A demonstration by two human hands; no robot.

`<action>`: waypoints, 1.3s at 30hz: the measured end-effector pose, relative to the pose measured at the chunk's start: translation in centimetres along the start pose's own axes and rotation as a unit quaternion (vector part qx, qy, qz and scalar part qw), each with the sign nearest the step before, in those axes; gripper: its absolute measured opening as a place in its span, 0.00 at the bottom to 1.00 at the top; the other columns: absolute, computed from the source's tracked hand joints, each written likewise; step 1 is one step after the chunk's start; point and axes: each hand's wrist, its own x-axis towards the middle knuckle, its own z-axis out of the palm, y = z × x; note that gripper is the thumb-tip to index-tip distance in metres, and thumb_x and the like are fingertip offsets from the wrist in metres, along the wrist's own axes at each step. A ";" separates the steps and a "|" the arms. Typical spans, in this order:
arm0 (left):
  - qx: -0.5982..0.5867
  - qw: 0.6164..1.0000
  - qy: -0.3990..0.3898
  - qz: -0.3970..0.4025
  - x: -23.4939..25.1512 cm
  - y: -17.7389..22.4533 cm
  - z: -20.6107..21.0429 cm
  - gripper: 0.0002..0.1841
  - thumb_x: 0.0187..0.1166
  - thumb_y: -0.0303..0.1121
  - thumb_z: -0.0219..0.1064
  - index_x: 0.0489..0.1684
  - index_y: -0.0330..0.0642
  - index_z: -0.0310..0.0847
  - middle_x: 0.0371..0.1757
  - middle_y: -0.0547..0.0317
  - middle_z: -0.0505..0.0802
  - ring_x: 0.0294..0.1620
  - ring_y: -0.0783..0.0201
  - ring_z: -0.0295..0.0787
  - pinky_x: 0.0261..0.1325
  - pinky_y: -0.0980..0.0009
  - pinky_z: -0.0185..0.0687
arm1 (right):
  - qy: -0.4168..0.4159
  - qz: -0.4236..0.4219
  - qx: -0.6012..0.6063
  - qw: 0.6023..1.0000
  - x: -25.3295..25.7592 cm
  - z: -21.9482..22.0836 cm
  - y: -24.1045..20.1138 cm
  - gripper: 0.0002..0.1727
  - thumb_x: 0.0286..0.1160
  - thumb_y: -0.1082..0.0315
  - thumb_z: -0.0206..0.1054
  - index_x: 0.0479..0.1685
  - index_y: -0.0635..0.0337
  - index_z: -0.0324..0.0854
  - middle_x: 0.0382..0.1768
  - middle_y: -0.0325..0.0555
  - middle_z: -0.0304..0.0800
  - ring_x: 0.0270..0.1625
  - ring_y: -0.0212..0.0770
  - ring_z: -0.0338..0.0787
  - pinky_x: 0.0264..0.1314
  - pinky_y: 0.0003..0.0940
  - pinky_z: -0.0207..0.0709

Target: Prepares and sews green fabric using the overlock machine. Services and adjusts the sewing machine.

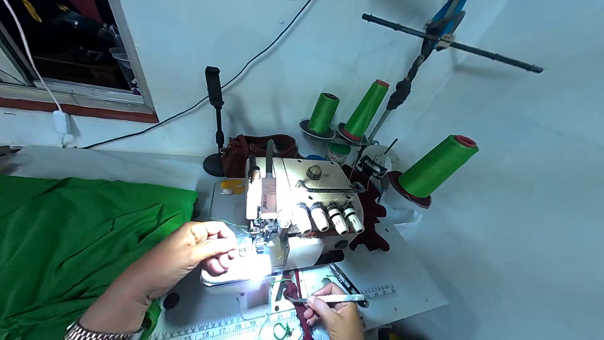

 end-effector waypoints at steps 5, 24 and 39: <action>-0.002 1.000 0.004 0.000 -0.1 0.0 0.0 0.10 0.79 0.22 0.59 0.30 0.41 0.85 0.23 0.55 0.90 0.21 0.69 0.87 0.27 0.79 0.84 | -0.017 -0.079 -0.110 0.991 -0.5 -0.9 -0.5 0.07 0.64 0.87 0.68 0.35 0.67 0.80 0.27 0.41 0.91 0.24 0.29 0.90 0.30 0.24 0.87; -0.016 1.000 0.008 -0.011 -0.3 0.3 0.1 0.10 0.79 0.18 0.62 0.29 0.37 0.86 0.23 0.55 0.90 0.21 0.69 0.86 0.28 0.79 0.82 | -0.018 -0.197 -0.258 0.946 -1.9 -0.9 -1.3 0.06 0.66 0.81 0.70 0.40 0.73 0.85 0.38 0.51 0.91 0.37 0.33 0.92 0.42 0.27 0.88; 0.014 0.999 -0.032 -0.002 0.1 0.6 -0.4 0.10 0.82 0.22 0.61 0.31 0.39 0.86 0.25 0.59 0.91 0.23 0.70 0.88 0.30 0.79 0.86 | -0.102 -0.403 -0.011 0.909 -0.5 10.0 -1.3 0.08 0.69 0.79 0.70 0.45 0.64 0.86 0.49 0.43 0.93 0.54 0.26 0.91 0.59 0.20 0.85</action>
